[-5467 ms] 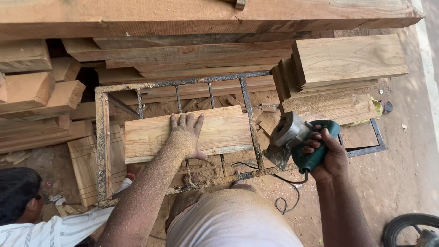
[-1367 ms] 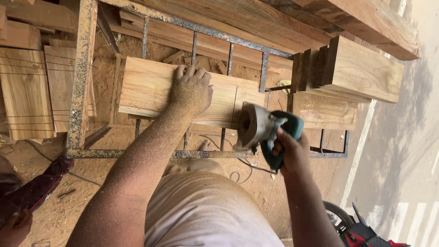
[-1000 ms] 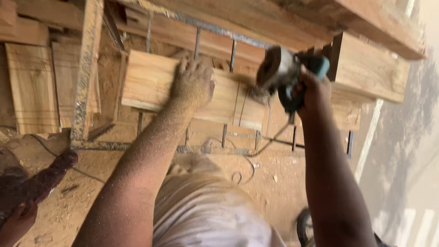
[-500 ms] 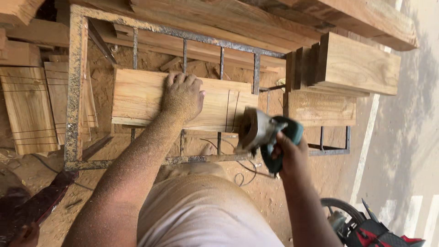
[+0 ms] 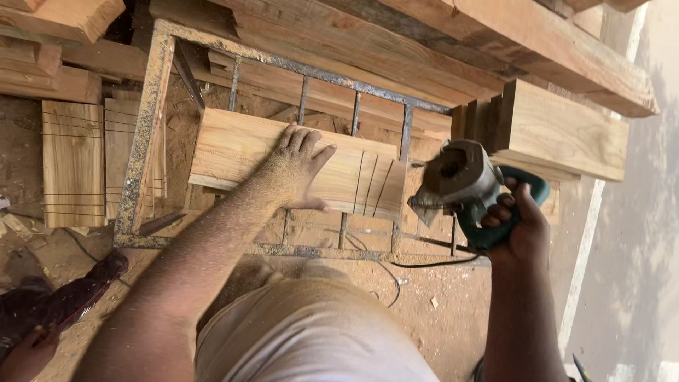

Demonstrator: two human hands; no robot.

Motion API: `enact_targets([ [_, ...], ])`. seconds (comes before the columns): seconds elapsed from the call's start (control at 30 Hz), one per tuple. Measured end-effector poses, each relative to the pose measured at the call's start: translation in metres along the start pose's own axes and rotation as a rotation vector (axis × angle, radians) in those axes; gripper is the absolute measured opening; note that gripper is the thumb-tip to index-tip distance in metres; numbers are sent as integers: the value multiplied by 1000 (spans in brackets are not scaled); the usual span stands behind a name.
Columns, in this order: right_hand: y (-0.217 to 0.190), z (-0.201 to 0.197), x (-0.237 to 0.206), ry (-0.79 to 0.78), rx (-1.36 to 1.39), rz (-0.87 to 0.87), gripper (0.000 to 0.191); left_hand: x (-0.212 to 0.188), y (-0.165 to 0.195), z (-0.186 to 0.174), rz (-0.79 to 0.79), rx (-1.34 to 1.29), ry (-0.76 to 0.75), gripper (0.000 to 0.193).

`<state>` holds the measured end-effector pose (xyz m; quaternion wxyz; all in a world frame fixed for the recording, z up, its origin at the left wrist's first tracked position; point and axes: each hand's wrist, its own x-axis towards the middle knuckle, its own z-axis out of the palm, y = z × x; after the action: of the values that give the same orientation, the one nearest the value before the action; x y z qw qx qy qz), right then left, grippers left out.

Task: The person uses a circular saw to cut a wooden plank placed on a metal workbench. They guide the saw along the wood with their right hand while holding the plank steady with their left hand, repeating the cutting process on different sections of the wood.

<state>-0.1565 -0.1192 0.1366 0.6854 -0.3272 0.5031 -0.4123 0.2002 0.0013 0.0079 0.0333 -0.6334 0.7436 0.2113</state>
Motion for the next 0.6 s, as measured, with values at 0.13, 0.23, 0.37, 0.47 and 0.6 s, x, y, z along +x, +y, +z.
enact_targets([
  [0.13, 6, -65, -47, -43, 143, -12, 35, -7, 17, -2, 61, 345, -175, 147],
  [0.23, 10, -95, -69, 31, 96, -56, 35, -1, 27, -14, 20, 355, -327, 145],
  [0.37, 4, -119, -92, -7, 214, -86, 37, 10, 9, -43, 36, -94, -478, 125],
  [0.47, 2, -124, -102, 16, 177, -100, 37, 35, -12, -64, -25, -140, -421, 88],
  [0.6, 9, -107, -93, 16, 111, -99, 36, 69, -17, -71, -165, 209, -123, 89],
])
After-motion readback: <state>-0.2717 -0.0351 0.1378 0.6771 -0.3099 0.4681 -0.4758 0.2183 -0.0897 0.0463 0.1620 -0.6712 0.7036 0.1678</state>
